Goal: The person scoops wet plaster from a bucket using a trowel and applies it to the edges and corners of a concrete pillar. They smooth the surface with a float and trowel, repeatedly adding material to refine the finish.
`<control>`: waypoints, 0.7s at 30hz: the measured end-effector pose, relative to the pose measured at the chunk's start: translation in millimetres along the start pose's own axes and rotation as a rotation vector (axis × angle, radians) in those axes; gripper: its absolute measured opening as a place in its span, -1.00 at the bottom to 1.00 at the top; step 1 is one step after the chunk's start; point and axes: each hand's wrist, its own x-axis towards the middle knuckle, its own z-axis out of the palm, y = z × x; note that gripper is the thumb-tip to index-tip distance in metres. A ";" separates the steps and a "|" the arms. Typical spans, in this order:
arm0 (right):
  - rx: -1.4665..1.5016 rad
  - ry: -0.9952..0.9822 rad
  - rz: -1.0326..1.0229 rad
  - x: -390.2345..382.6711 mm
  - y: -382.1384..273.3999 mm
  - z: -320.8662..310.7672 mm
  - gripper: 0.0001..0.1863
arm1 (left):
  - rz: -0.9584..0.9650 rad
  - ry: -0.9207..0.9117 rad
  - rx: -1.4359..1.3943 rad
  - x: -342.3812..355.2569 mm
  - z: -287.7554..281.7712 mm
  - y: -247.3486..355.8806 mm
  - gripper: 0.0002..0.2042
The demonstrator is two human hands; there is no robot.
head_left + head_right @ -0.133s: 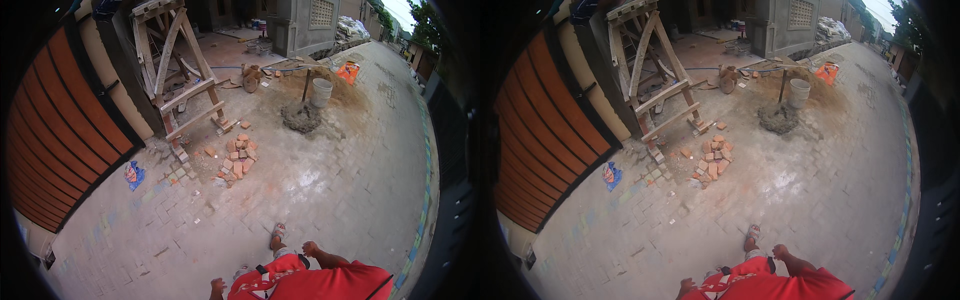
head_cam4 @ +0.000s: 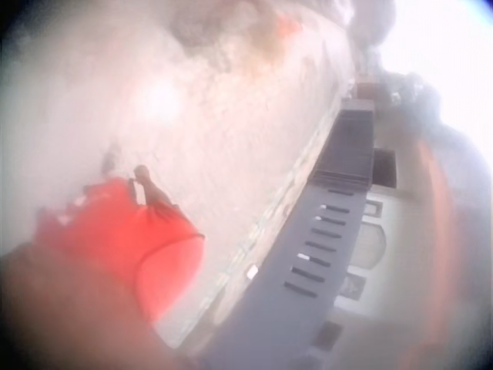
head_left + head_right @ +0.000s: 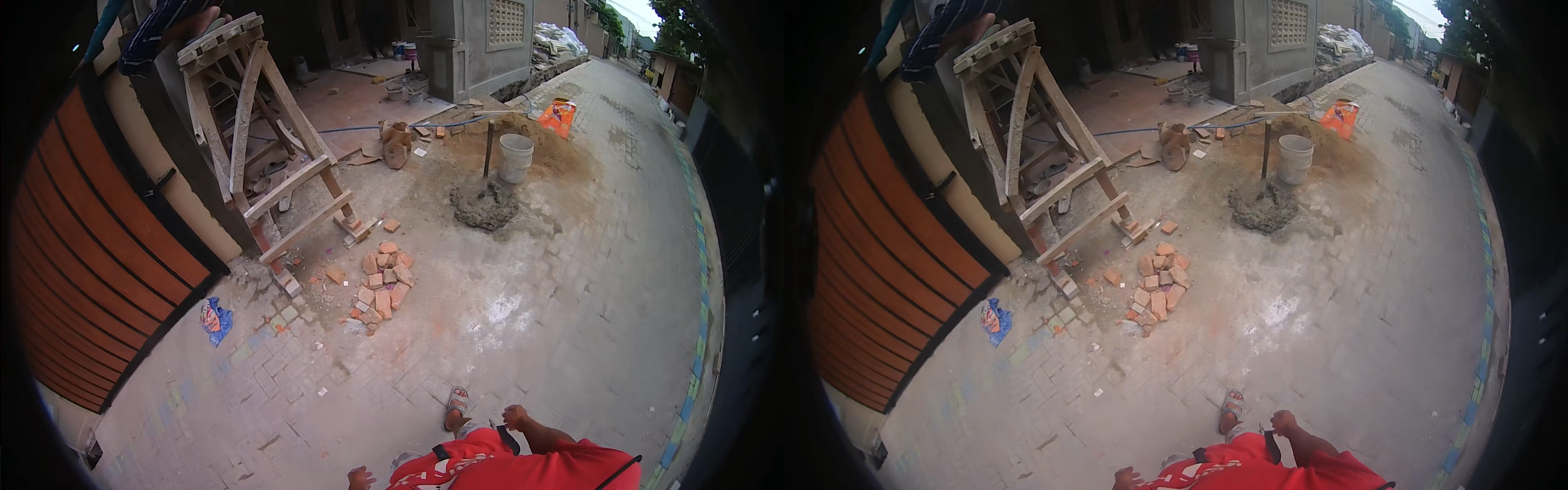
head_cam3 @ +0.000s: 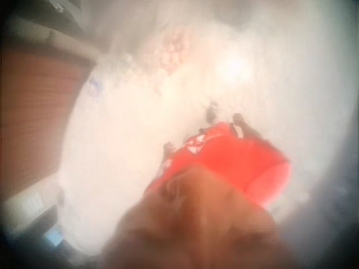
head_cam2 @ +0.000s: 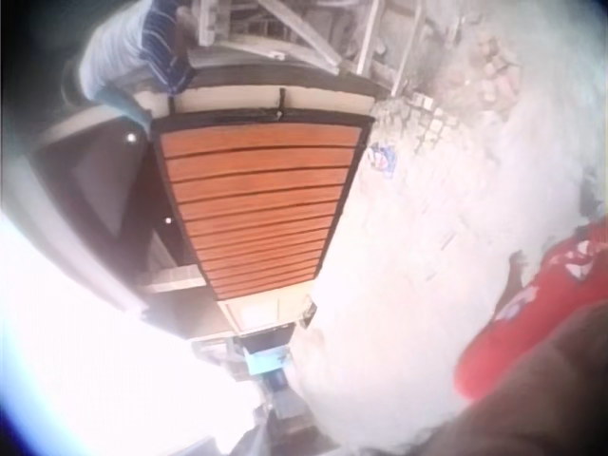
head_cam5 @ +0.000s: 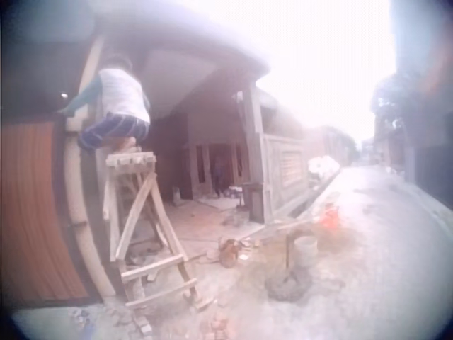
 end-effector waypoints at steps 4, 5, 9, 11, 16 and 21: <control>1.148 0.156 0.452 29.4 6.6 -68.5 -0.58 | 0.136 -0.073 0.076 32.1 45.0 93.7 -0.52; 1.164 0.203 0.443 36.9 16.7 -92.8 -0.56 | 0.068 0.013 0.132 39.5 75.9 126.0 -0.61; 1.438 0.303 0.344 62.6 64.4 -165.1 -0.57 | 0.165 -0.019 0.092 31.4 170.7 198.7 -0.67; 1.249 0.355 0.410 92.0 74.2 -200.7 -0.58 | 0.181 -0.043 0.096 37.2 204.9 221.5 -0.68; 1.482 0.296 0.270 155.8 63.8 -268.1 -0.61 | 0.039 -0.090 0.212 47.9 254.4 269.5 -0.60; 1.612 0.161 0.331 213.5 48.4 -302.3 -0.58 | -0.104 -0.049 0.279 77.8 282.7 336.3 -0.61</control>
